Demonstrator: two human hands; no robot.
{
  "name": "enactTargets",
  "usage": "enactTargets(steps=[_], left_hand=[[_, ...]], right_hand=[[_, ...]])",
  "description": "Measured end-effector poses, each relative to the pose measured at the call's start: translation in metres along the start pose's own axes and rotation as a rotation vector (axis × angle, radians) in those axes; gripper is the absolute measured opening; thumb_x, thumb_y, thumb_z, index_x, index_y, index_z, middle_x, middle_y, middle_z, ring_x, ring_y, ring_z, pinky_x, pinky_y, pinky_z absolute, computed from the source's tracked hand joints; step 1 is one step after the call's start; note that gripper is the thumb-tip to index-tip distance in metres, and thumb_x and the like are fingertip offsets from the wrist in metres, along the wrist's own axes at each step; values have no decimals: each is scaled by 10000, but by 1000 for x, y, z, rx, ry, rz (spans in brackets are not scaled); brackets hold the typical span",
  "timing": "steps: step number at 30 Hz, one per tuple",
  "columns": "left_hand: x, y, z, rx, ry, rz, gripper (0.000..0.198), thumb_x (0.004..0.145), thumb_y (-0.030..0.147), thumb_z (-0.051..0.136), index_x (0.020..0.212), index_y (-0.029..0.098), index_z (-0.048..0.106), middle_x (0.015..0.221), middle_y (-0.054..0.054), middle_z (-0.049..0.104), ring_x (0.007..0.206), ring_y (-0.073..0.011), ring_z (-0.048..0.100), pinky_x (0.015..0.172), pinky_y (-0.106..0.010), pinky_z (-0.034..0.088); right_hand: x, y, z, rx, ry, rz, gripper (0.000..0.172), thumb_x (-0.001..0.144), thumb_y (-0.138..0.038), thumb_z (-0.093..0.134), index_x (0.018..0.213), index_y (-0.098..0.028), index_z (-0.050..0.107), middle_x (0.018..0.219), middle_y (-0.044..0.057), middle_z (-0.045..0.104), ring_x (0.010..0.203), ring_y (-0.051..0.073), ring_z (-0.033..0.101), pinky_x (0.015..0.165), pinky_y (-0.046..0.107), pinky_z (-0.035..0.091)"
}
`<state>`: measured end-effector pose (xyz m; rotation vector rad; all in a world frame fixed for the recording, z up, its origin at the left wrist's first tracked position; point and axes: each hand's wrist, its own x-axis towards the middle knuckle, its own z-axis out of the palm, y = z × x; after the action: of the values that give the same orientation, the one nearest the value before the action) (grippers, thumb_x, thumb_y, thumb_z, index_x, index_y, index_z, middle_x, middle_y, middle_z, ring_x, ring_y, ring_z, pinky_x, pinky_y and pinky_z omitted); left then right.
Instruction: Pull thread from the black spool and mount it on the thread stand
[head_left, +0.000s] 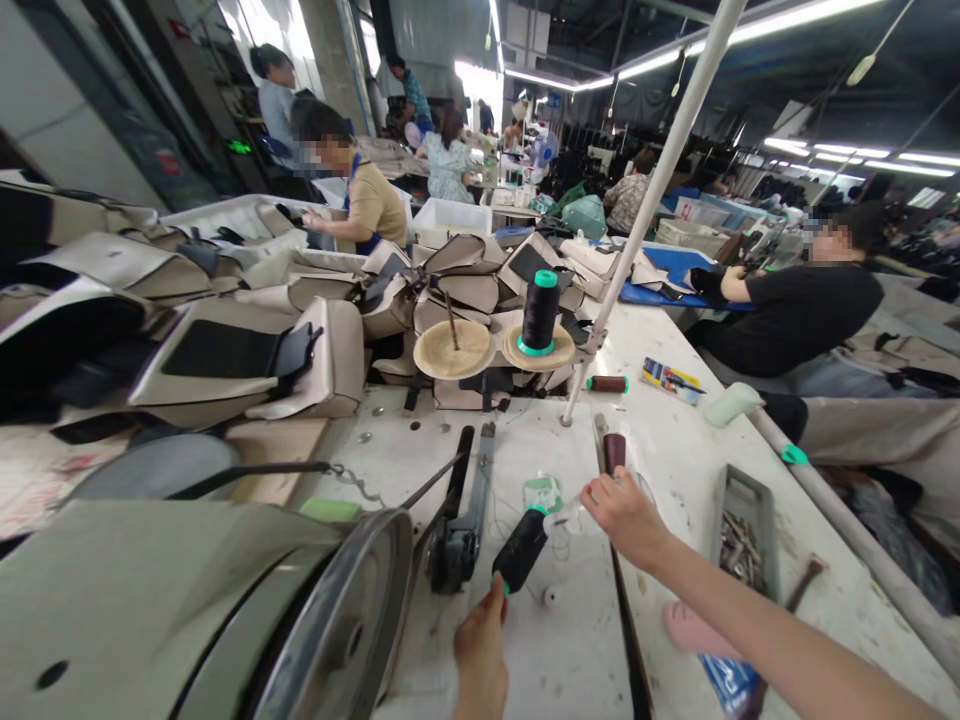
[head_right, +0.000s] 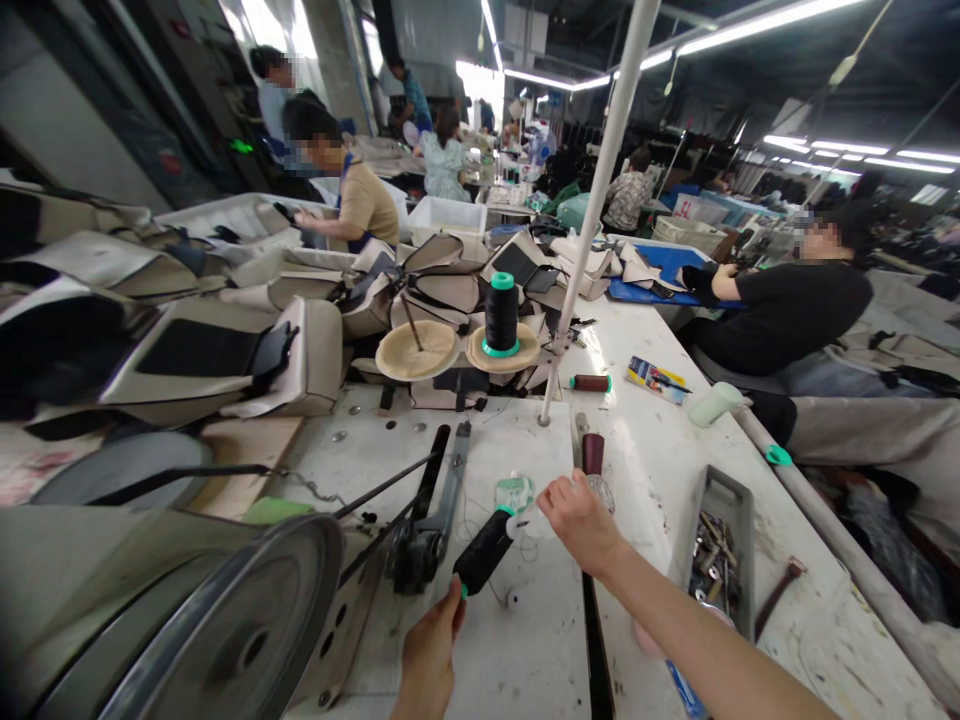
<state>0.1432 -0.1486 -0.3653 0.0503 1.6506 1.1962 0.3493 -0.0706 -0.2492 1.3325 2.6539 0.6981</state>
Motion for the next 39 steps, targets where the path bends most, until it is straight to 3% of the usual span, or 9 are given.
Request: enactTargets(steps=[4,11,18,22,26,34,39], left_hand=[[-6,11,7,-139,44,-206,144,626,137,735,582,69,615,599,-40,600,532,-85,556,528,-185,482],[-12,17,8,-192,87,-287,172,638,133,733,600,59,583,550,-13,568,466,-52,517,439,-138,466],[-11,13,6,-215,63,-304,200,597,142,763,603,67,578,548,-13,570,467,-66,533,427,-144,474],[-9,13,7,-206,81,-308,197,606,140,756,618,62,575,558,-12,566,452,-55,519,418,-134,463],[-7,15,7,-205,92,-323,196,635,139,738,617,69,556,546,-3,552,449,-54,513,412,-136,459],[-4,15,6,-223,98,-330,229,621,153,750,608,90,530,545,-1,550,436,-63,515,388,-145,448],[-2,12,6,-218,94,-332,228,637,171,742,614,91,529,540,0,549,421,-60,505,382,-152,445]], right_hand=[[2,2,-3,3,2,17,171,794,-83,478,948,-132,532,806,68,546,772,206,471,814,403,300],[5,-17,-8,46,46,-84,184,816,-122,472,993,-146,516,828,52,547,788,200,469,842,415,289],[9,3,-2,8,26,-16,171,798,-67,466,947,-130,522,804,66,547,762,203,478,817,407,298],[8,-8,-11,25,34,-64,171,816,-105,464,975,-142,515,816,56,545,771,200,472,824,409,294],[8,-16,-8,17,40,-113,163,822,-113,461,969,-152,520,829,52,548,779,197,468,832,407,289],[2,9,4,-12,17,-29,157,797,-69,468,927,-135,526,790,65,546,758,205,474,793,395,294],[1,-7,-5,0,27,-67,167,826,-102,456,977,-146,513,821,56,544,779,197,473,835,402,281]])
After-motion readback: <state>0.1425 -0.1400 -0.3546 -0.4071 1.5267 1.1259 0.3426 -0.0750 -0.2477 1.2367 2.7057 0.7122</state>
